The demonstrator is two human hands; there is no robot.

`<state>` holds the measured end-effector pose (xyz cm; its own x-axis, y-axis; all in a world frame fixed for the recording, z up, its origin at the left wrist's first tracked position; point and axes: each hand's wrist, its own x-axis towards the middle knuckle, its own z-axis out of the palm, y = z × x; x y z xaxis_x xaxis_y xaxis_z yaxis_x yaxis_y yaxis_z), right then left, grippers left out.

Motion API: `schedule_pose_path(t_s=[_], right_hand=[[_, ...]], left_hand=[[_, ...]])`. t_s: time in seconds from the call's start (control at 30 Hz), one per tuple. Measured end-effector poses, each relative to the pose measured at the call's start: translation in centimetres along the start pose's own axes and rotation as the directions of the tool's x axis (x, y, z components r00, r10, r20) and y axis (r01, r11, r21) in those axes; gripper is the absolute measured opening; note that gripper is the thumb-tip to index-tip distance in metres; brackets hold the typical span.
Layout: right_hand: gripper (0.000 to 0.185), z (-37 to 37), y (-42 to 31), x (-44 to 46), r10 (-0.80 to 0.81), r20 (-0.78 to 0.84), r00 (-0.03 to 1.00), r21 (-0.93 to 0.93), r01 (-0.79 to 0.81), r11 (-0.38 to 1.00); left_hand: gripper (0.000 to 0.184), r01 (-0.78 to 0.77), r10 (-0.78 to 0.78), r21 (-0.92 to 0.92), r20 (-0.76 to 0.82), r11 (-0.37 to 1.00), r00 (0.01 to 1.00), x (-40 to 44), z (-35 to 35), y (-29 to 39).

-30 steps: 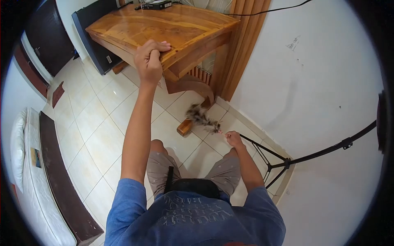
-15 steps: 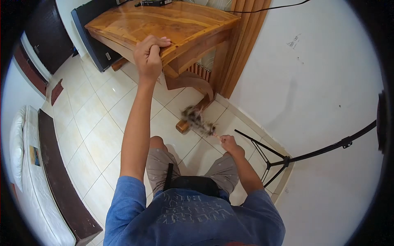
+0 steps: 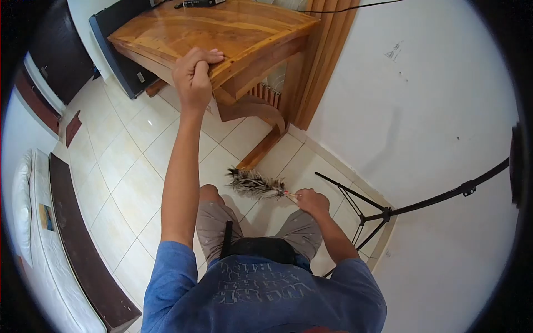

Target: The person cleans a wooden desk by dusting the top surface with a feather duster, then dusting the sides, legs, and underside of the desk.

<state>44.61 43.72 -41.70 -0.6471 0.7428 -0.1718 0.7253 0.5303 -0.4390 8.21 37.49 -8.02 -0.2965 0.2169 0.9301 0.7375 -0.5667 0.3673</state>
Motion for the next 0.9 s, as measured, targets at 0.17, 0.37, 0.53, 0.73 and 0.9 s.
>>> schedule_pose_path(t_s=[0.17,0.37,0.53,0.73,0.9], right_hand=[[0.021,0.1,5.4,3.5,0.013,0.006,1.0,0.108,-0.014,0.994],[0.02,-0.5,10.9,8.3,0.177,-0.326,0.928,0.027,-0.179,0.984],[0.019,-0.2,8.1,8.9,0.11,-0.072,0.991,0.018,-0.109,0.994],[0.03,-5.4,2.1,9.1,0.214,-0.027,0.976,-0.036,-0.215,0.976],[0.036,-7.8,-2.8,11.8,0.043,0.152,0.987,-0.149,-0.02,0.989]], left_hand=[[0.025,-0.01,0.01,0.008,0.004,1.0,1.0,0.0,0.0,-0.2],[0.026,-0.019,0.019,0.001,-0.015,1.0,1.0,-0.3,0.2,-0.6],[0.026,-0.019,0.019,-0.008,-0.016,1.0,1.0,-0.1,0.2,-0.3],[0.027,-0.018,0.018,-0.01,-0.031,1.0,0.999,-0.1,0.3,-0.3],[0.027,-0.03,0.03,-0.003,-0.037,1.0,0.999,-0.2,0.4,-0.6]])
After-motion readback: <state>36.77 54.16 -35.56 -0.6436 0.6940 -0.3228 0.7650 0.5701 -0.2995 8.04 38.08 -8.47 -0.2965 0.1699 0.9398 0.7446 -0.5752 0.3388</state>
